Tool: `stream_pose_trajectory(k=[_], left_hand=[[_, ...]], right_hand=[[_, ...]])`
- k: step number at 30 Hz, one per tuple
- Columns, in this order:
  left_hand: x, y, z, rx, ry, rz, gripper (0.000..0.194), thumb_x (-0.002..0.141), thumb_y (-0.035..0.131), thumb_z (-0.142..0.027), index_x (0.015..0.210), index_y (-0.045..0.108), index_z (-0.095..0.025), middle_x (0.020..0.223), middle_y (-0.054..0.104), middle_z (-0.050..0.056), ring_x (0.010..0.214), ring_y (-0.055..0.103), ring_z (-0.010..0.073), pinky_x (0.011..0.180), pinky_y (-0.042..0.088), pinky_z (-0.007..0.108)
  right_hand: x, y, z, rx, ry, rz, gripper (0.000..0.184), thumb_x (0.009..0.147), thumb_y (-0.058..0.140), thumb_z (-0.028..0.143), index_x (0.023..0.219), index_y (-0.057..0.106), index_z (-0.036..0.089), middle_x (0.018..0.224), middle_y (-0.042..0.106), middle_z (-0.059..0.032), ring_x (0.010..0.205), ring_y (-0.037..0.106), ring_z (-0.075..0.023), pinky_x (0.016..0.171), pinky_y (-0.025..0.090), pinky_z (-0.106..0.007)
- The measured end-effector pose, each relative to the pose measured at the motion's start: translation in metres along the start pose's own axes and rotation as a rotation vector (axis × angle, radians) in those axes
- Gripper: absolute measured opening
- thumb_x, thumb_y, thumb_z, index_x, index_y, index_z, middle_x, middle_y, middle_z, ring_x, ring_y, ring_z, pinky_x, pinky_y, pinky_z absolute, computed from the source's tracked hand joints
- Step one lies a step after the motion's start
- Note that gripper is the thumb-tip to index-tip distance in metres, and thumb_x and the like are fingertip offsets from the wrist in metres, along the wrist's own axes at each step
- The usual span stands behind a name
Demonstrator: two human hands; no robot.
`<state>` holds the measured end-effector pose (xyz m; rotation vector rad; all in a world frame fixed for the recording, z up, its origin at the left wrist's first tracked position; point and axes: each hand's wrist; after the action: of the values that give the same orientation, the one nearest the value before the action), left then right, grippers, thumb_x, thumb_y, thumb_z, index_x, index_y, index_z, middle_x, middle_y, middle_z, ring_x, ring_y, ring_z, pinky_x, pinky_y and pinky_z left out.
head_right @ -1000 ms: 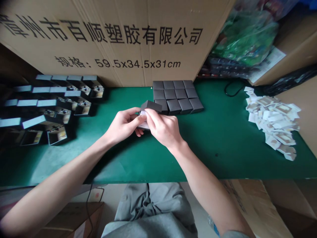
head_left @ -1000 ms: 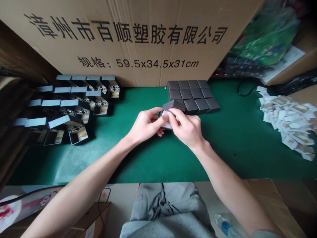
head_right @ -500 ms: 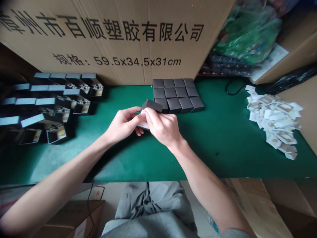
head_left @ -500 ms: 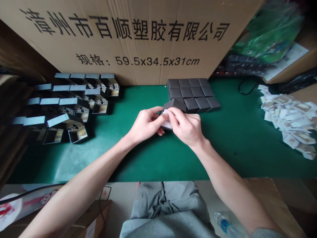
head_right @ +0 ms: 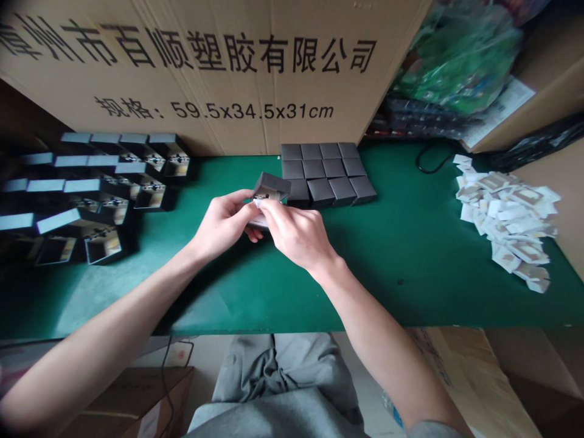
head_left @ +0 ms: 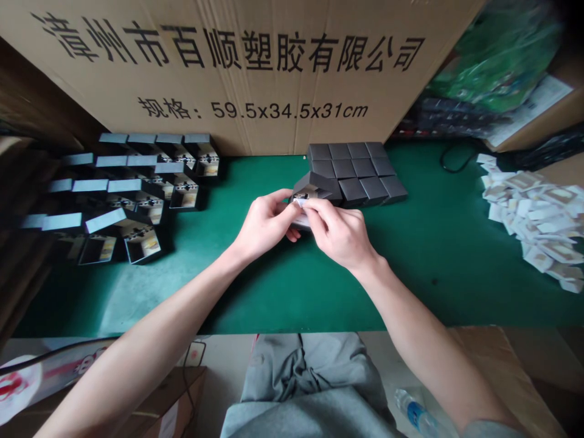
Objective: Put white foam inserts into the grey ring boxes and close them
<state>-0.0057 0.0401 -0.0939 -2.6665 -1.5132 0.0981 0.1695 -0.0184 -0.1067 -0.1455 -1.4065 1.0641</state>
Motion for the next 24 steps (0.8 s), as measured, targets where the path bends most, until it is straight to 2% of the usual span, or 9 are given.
stream_pose_trajectory(k=[3,7,10,13,15,18,21,24], left_hand=[[-0.0002,0.0000,0.0011,0.005,0.015,-0.005,0.037,0.095,0.067,-0.054,0.097,0.065,-0.016,0.074,0.073,0.003,0.058,0.072,0.0158,0.052,0.061,0.023],[-0.0003,0.0002,-0.0002,-0.004,0.012,-0.019,0.038,0.095,0.068,-0.053,0.099,0.066,-0.016,0.079,0.075,0.003,0.057,0.071,0.0146,0.052,0.061,0.023],[0.0003,0.0003,-0.0015,-0.009,0.010,-0.028,0.038,0.095,0.068,-0.053,0.104,0.067,-0.015,0.078,0.075,0.003,0.055,0.070,0.0138,0.052,0.061,0.023],[0.0012,0.0004,-0.0024,-0.012,0.016,-0.029,0.038,0.095,0.068,-0.051,0.106,0.068,-0.014,0.078,0.075,0.003,0.055,0.069,0.0136,0.052,0.061,0.023],[0.0015,0.0004,-0.0025,-0.017,0.023,-0.026,0.038,0.096,0.068,-0.051,0.105,0.069,-0.014,0.081,0.075,0.004,0.055,0.070,0.0133,0.051,0.061,0.023],[0.0012,0.0000,-0.0018,-0.011,0.021,-0.021,0.039,0.094,0.069,-0.052,0.103,0.070,-0.014,0.084,0.076,0.005,0.057,0.070,0.0135,0.052,0.061,0.023],[0.0001,-0.0005,-0.0010,0.016,0.013,-0.010,0.040,0.092,0.071,-0.054,0.101,0.069,-0.015,0.080,0.075,0.004,0.058,0.070,0.0148,0.051,0.060,0.023],[-0.0007,-0.0007,-0.0014,0.031,0.018,0.008,0.041,0.091,0.072,-0.055,0.101,0.068,-0.016,0.072,0.072,0.003,0.056,0.070,0.0162,0.050,0.060,0.024]], right_hand=[[0.0005,-0.0008,0.0000,-0.024,-0.015,-0.033,0.021,0.107,0.054,0.019,0.115,0.073,0.020,0.101,0.081,-0.0049,0.082,0.078,-0.0154,0.073,0.061,-0.025],[0.0017,-0.0023,0.0011,-0.058,-0.013,-0.064,0.022,0.105,0.056,0.017,0.116,0.075,0.020,0.111,0.078,-0.0079,0.079,0.076,-0.0139,0.068,0.062,-0.025],[0.0025,-0.0031,0.0019,-0.049,-0.035,-0.047,0.026,0.106,0.053,0.015,0.121,0.074,0.019,0.126,0.076,-0.0095,0.095,0.079,-0.0166,0.077,0.065,-0.025],[0.0026,-0.0036,0.0022,-0.028,-0.022,-0.017,0.027,0.107,0.051,0.015,0.123,0.072,0.020,0.129,0.077,-0.0080,0.107,0.078,-0.0181,0.088,0.065,-0.026],[0.0024,-0.0037,0.0020,-0.024,-0.009,-0.019,0.027,0.106,0.052,0.015,0.125,0.071,0.020,0.126,0.078,-0.0067,0.105,0.079,-0.0172,0.088,0.065,-0.025],[0.0020,-0.0032,0.0010,-0.083,0.001,-0.062,0.026,0.106,0.055,0.018,0.128,0.068,0.020,0.118,0.080,-0.0051,0.094,0.080,-0.0146,0.079,0.064,-0.022],[0.0016,-0.0022,-0.0002,-0.143,-0.015,-0.112,0.022,0.106,0.058,0.020,0.126,0.068,0.020,0.110,0.081,-0.0042,0.083,0.079,-0.0130,0.070,0.061,-0.022],[0.0006,-0.0016,-0.0009,-0.142,-0.035,-0.133,0.022,0.105,0.058,0.017,0.124,0.069,0.021,0.108,0.082,-0.0034,0.084,0.079,-0.0139,0.072,0.061,-0.023]])
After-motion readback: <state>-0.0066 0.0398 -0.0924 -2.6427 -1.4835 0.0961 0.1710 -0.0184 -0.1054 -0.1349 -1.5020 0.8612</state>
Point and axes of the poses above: each hand's wrist, its own x-axis towards the middle knuckle, its own y-axis out of the palm, z = x × y
